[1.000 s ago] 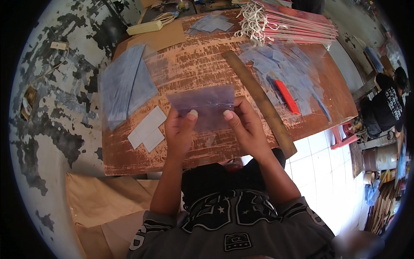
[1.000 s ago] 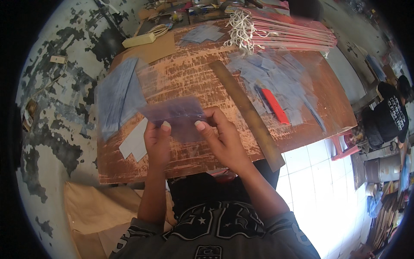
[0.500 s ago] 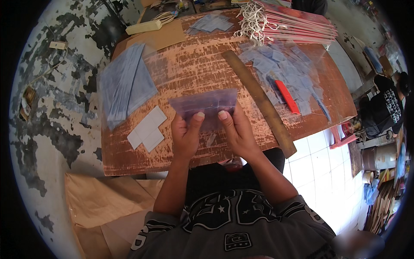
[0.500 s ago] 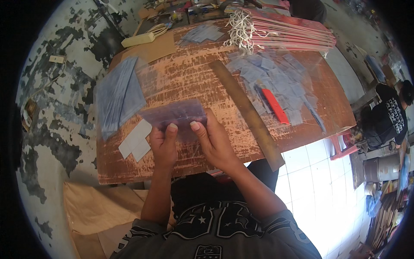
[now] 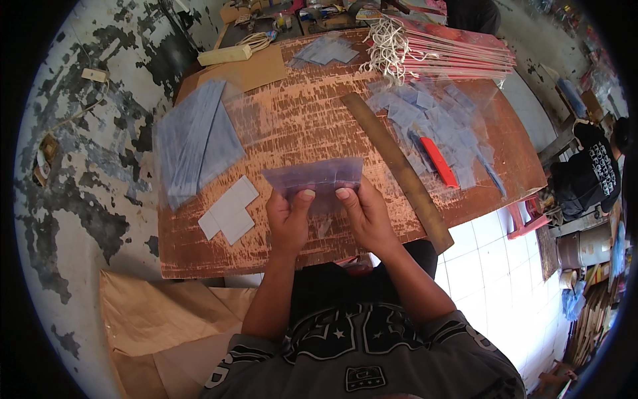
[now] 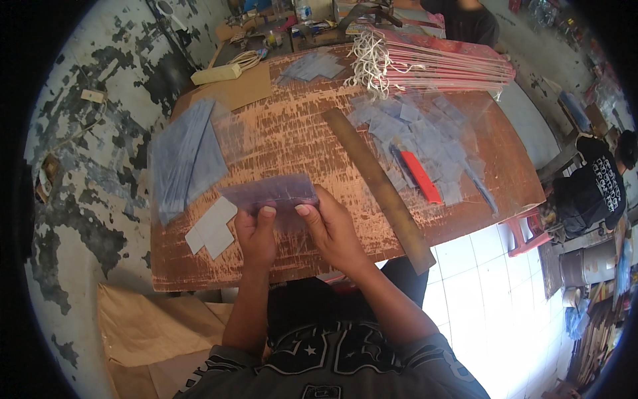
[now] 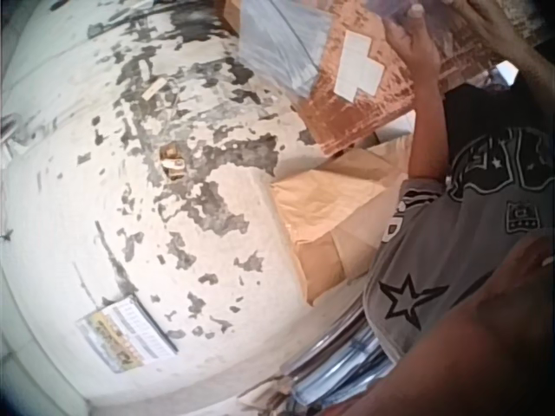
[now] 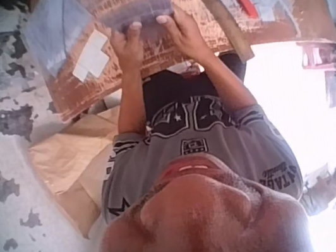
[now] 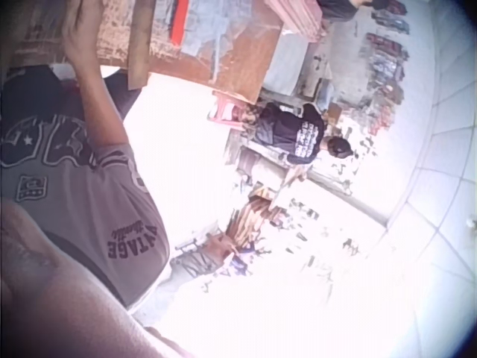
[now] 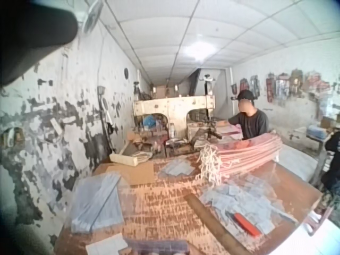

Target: The person uses a ruler and a red utility knife to cut a translucent plastic sheet on a wooden table. They measure the sheet, score it along the ruler, and then fold and snap it to separate the pieces. The person repeats this process to create multiple smaller rectangular pieces.

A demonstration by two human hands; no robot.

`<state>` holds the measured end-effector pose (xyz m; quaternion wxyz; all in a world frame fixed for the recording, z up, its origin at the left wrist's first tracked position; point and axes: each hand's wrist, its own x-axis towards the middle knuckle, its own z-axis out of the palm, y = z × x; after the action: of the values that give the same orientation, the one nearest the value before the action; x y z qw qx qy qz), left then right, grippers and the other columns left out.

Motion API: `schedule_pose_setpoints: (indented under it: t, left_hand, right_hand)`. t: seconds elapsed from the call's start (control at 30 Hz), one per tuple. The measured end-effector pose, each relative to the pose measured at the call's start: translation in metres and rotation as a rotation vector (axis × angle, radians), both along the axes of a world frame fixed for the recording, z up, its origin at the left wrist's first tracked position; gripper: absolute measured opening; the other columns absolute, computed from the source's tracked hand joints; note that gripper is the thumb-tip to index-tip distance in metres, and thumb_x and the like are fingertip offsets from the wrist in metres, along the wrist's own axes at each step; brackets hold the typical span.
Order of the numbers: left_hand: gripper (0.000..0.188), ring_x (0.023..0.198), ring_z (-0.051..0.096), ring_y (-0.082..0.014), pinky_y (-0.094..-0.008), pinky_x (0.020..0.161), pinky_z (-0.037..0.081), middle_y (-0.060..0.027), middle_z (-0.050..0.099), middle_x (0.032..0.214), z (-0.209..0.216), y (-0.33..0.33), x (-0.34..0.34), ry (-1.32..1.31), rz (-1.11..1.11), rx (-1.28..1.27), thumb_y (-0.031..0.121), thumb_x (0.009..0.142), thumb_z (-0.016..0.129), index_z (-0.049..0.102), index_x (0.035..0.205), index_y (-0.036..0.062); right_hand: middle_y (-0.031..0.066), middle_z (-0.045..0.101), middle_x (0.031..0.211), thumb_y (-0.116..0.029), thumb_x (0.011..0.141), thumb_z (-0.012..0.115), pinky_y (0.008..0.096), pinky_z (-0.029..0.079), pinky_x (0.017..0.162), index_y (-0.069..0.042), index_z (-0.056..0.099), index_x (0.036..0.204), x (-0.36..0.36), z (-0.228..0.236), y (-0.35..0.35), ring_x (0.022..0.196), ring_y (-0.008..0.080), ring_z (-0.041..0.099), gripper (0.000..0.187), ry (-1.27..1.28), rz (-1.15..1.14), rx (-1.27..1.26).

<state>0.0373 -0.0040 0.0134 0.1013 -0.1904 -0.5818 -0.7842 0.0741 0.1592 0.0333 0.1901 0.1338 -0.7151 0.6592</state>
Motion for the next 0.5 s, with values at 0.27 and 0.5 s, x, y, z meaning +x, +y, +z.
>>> schedule_pose_setpoints:
  t: [0.27,0.5]
  left_hand:
    - [0.028,0.109,0.064,-0.0119,-0.0302,0.101,0.051,-0.0031,0.071,0.117,0.000,-0.001,-0.004,-0.005,-0.034,0.023,0.014,0.106,0.072,0.064,0.129,0.0010]
    - [0.026,0.109,0.065,-0.0120,-0.0306,0.098,0.052,-0.0035,0.071,0.118,-0.005,-0.008,-0.004,-0.002,-0.054,-0.030,0.011,0.106,0.070,0.064,0.129,0.0007]
  right_hand:
    - [0.0155,0.071,0.110,-0.022,0.115,0.057,0.0354,0.053,0.091,0.000,0.062,0.133,-0.001,0.012,0.003,0.100,0.0239,0.068,0.029,-0.014,0.003,0.016]
    - [0.0187,0.075,0.111,-0.021,0.112,0.060,0.0401,0.056,0.090,0.001,0.058,0.137,0.003,0.013,0.014,0.104,0.0317,0.075,0.033,-0.100,0.094,0.136]
